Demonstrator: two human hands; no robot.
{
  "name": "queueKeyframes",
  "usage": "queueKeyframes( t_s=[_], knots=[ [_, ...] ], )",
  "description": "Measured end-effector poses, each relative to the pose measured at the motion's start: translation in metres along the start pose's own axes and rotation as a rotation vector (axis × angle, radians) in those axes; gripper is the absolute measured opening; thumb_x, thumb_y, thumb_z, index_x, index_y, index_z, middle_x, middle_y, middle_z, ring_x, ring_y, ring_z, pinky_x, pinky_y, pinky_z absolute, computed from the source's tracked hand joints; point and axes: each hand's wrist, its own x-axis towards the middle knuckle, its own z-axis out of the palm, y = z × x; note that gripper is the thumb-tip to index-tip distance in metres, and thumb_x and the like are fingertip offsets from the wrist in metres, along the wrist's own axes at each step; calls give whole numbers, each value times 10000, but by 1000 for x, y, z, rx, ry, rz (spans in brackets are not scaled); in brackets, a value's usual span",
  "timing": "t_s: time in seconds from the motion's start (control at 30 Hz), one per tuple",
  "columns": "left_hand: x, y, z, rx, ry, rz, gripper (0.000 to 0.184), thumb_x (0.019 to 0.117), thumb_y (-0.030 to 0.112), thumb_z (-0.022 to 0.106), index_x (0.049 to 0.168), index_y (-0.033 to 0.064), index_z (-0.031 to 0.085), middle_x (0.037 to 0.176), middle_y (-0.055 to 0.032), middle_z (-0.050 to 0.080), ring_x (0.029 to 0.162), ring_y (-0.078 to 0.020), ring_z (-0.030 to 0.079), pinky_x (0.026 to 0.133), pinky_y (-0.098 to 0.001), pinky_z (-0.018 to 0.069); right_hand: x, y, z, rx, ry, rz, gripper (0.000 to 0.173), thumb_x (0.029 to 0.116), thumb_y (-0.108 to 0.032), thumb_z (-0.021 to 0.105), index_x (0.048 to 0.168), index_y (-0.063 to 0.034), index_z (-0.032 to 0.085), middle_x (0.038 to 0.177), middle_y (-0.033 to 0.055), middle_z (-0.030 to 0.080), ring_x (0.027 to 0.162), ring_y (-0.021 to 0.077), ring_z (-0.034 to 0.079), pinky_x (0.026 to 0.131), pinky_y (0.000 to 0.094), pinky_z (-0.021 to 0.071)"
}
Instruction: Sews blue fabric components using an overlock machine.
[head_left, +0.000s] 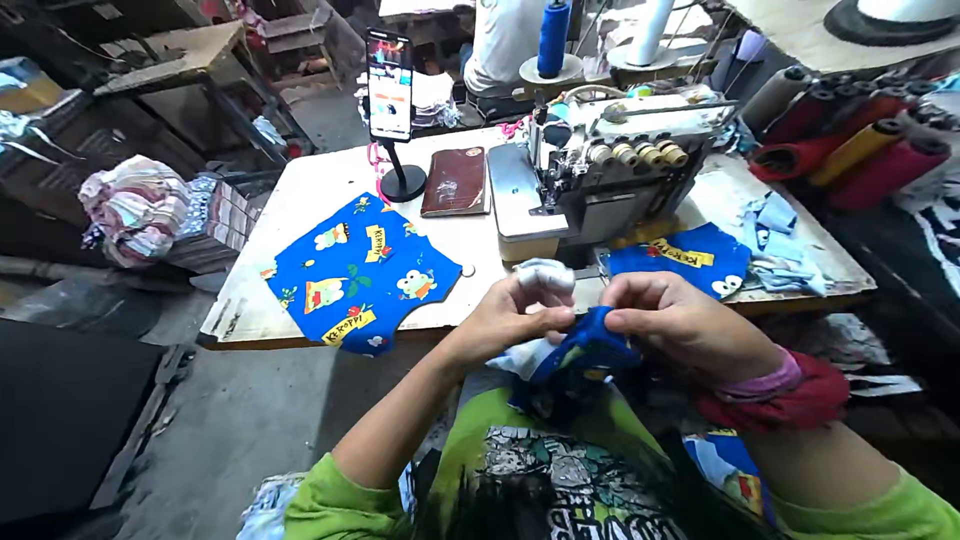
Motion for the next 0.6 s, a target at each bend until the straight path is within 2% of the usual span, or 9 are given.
queueKeyframes(
  t_s=[0.03,0.07,0.17,0.3,0.37,0.43,0.47,0.53,0.6],
  knots=[
    [4,0,1,30,-41,5,347,925,105,685,1238,21,562,1123,34,653,936,-25,660,803,-209,575,1,-1,1,-28,8,8,61,911,-115,724,926,-173,726,821,-115,713,724,-39,648,668,139,548],
    [8,0,5,20,-71,-7,380,902,91,704,1244,21,555,1120,43,660,933,-13,655,805,-202,565,2,-4,1,-73,6,13,72,904,-90,718,920,-160,707,805,-119,703,702,-42,637,650,133,538],
    [11,8,10,0,-135,-133,206,863,-8,706,1027,93,634,847,115,723,758,33,674,707,-169,563,0,-24,-7,-238,14,-20,47,961,-123,659,949,-167,665,757,-151,665,635,-74,590,573,98,485],
    [0,3,-6,197,-270,-159,37,920,50,693,954,47,678,810,114,682,749,73,639,706,-142,541,-2,-35,-18,-319,85,-131,43,964,-148,664,966,-190,670,765,-161,664,635,-81,588,564,87,483],
    [-11,1,-19,261,-80,-75,78,947,88,671,968,24,711,855,103,699,793,82,639,749,-144,539,-2,-30,-20,-381,100,-134,79,966,-136,650,1041,-154,668,813,-154,677,667,-72,607,591,100,512],
    [-21,4,-33,301,131,61,120,959,72,649,1020,6,728,983,74,720,907,56,657,846,-173,558,2,-14,-19,-455,58,-8,241,977,-115,619,1201,-45,671,853,-100,705,720,-42,646,671,151,561],
    [-26,6,-37,309,183,113,120,958,60,642,1026,18,731,1023,75,729,942,47,666,869,-184,567,6,-1,-17,-470,10,78,272,978,-116,616,1219,-7,676,859,-60,711,733,-32,643,698,168,553],
    [-30,1,-35,327,192,165,114,948,52,656,1008,0,738,1018,50,742,933,45,671,852,-176,566,15,25,-11,-427,-57,186,197,971,-90,630,1117,7,719,897,-25,730,780,-37,654,754,165,554],
    [-29,-12,-28,343,125,168,133,926,30,684,1001,-65,737,996,-21,745,937,35,667,869,-165,547,22,45,-12,-318,-20,150,105,918,-90,681,971,-56,766,891,-70,740,807,-43,668,761,156,563]
  ],
)
